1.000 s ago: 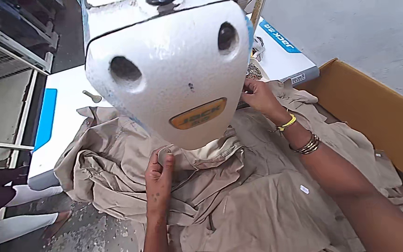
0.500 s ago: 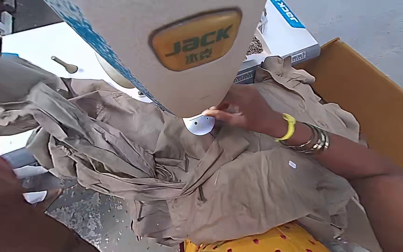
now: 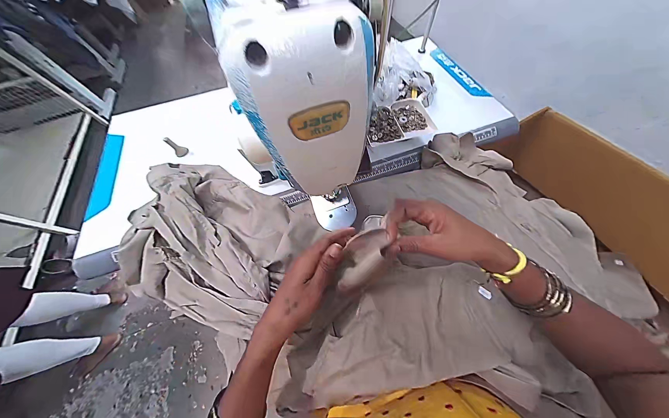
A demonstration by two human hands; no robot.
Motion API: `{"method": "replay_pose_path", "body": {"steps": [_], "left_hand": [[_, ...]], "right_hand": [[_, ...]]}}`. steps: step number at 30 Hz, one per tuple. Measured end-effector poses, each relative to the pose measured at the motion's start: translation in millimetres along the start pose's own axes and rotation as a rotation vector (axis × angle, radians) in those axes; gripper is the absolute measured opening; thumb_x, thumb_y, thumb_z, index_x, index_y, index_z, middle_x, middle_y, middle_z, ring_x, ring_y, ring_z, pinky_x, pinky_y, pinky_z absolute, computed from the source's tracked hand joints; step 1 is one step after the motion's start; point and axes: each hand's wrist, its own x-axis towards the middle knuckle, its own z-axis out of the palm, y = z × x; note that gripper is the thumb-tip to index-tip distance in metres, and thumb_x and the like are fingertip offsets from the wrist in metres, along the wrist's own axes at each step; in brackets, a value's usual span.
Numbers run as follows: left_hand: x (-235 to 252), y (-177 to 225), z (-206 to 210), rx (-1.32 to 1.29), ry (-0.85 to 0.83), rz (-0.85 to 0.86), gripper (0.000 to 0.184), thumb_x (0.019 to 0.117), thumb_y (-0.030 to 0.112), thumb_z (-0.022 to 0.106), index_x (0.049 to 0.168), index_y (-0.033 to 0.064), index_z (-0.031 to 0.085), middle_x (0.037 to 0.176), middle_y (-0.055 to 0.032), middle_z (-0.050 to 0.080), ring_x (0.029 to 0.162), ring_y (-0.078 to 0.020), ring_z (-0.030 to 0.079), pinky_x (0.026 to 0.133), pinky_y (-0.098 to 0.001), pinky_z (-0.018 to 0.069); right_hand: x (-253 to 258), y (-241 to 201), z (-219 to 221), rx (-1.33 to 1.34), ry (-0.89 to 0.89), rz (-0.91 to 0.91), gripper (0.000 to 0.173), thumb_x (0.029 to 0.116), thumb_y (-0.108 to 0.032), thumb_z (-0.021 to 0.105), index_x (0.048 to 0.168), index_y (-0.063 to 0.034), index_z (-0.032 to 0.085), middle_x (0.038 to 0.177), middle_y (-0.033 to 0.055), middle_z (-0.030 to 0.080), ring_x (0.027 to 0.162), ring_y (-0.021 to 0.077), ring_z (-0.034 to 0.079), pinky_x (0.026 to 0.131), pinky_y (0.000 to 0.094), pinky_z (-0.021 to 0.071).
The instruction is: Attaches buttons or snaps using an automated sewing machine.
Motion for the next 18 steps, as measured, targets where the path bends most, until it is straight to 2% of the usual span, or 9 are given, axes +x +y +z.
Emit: {"method": "replay_pose_path", "body": {"steps": [1, 2, 4, 6, 7, 9, 12, 15, 18], "left_hand": [[1, 9, 1, -0.072, -0.029, 0.01, 0.04, 0.1108, 0.027, 0.038, 0.13, 0.0038, 0.064, 0.113, 0.0032, 0.07, 0.102, 0.0029, 0.063, 0.093, -0.0212, 0.0527], [2, 17, 2, -0.154, -0.061, 0.019, 0.031, 0.1088, 0.026, 0.044, 0.116, 0.0065, 0.068, 0.098, 0.0098, 0.068, 0.089, 0.0073, 0.062, 0.083, -0.0167, 0.0524], [1, 33, 0, -0.261, -0.123, 0.047, 0.018, 0.1046, 0.023, 0.056, 0.102, 0.0116, 0.07, 0.085, 0.0151, 0.068, 0.077, 0.0092, 0.061, 0.072, -0.0131, 0.0526], [1, 45, -3, -0.071, -0.013, 0.11, 0.021, 0.1013, 0.024, 0.061, 0.094, 0.0069, 0.07, 0.077, 0.0092, 0.066, 0.07, 0.0066, 0.059, 0.065, -0.0144, 0.0502], [1, 51, -3, 0.069, 0.077, 0.148, 0.026, 0.0998, 0.028, 0.064, 0.093, 0.0043, 0.072, 0.076, 0.0045, 0.067, 0.068, 0.0039, 0.059, 0.064, -0.017, 0.0497], [-2, 60, -4, 0.194, 0.235, 0.19, 0.024, 0.0954, 0.029, 0.069, 0.094, 0.0052, 0.073, 0.078, 0.0033, 0.07, 0.07, 0.003, 0.062, 0.065, -0.0169, 0.0516], [-7, 67, -18, 0.048, 0.273, 0.228, 0.019, 0.0997, 0.027, 0.065, 0.1, 0.0079, 0.066, 0.08, 0.0088, 0.066, 0.071, 0.0057, 0.06, 0.065, -0.0131, 0.0509], [-19, 65, -44, 0.035, 0.22, 0.244, 0.027, 0.1064, 0.034, 0.052, 0.098, 0.0139, 0.067, 0.077, 0.014, 0.063, 0.069, 0.0103, 0.058, 0.062, -0.0092, 0.0488], [-24, 56, -64, 0.262, 0.237, 0.255, 0.037, 0.1082, 0.038, 0.047, 0.1, 0.0102, 0.07, 0.079, 0.0106, 0.066, 0.071, 0.011, 0.058, 0.064, -0.0092, 0.0489]], "right_hand": [[2, -9, 1, -0.026, -0.049, -0.111, 0.011, 0.0973, -0.017, 0.069, 0.098, -0.0062, 0.067, 0.1, -0.0068, 0.071, 0.104, -0.0032, 0.064, 0.095, 0.0196, 0.0526], [5, -18, 1, -0.032, -0.088, -0.19, 0.015, 0.0998, -0.02, 0.066, 0.099, -0.0048, 0.065, 0.101, -0.0039, 0.071, 0.105, -0.0018, 0.064, 0.095, 0.0196, 0.0533], [10, -34, 2, 0.003, -0.109, -0.23, 0.029, 0.1025, -0.035, 0.062, 0.1, -0.0065, 0.065, 0.098, -0.005, 0.07, 0.099, -0.004, 0.065, 0.088, 0.0153, 0.0543], [16, -48, 6, 0.041, -0.082, -0.122, 0.04, 0.0964, -0.052, 0.064, 0.098, -0.0123, 0.063, 0.09, -0.0105, 0.064, 0.085, -0.008, 0.061, 0.074, 0.0108, 0.0522], [20, -55, 10, 0.013, -0.054, -0.044, 0.039, 0.0931, -0.053, 0.068, 0.096, -0.015, 0.058, 0.086, -0.0117, 0.062, 0.077, -0.0087, 0.059, 0.066, 0.0103, 0.0496], [26, -68, 19, -0.113, -0.004, 0.031, 0.034, 0.0929, -0.038, 0.073, 0.1, -0.013, 0.052, 0.087, -0.0074, 0.063, 0.071, -0.0051, 0.058, 0.061, 0.013, 0.0486], [34, -71, 18, -0.267, 0.206, -0.252, 0.017, 0.0964, -0.016, 0.065, 0.107, -0.0085, 0.055, 0.094, -0.0039, 0.066, 0.08, -0.0043, 0.064, 0.069, 0.0129, 0.0543], [35, -68, 12, -0.295, 0.304, -0.427, 0.011, 0.1048, -0.021, 0.058, 0.112, -0.0127, 0.055, 0.102, -0.0062, 0.065, 0.09, -0.0068, 0.062, 0.078, 0.0097, 0.0531], [29, -50, 31, -0.266, 0.292, -0.371, 0.013, 0.1038, -0.015, 0.057, 0.115, -0.0076, 0.053, 0.099, -0.0029, 0.063, 0.086, -0.0066, 0.06, 0.077, 0.0098, 0.0526]]}}
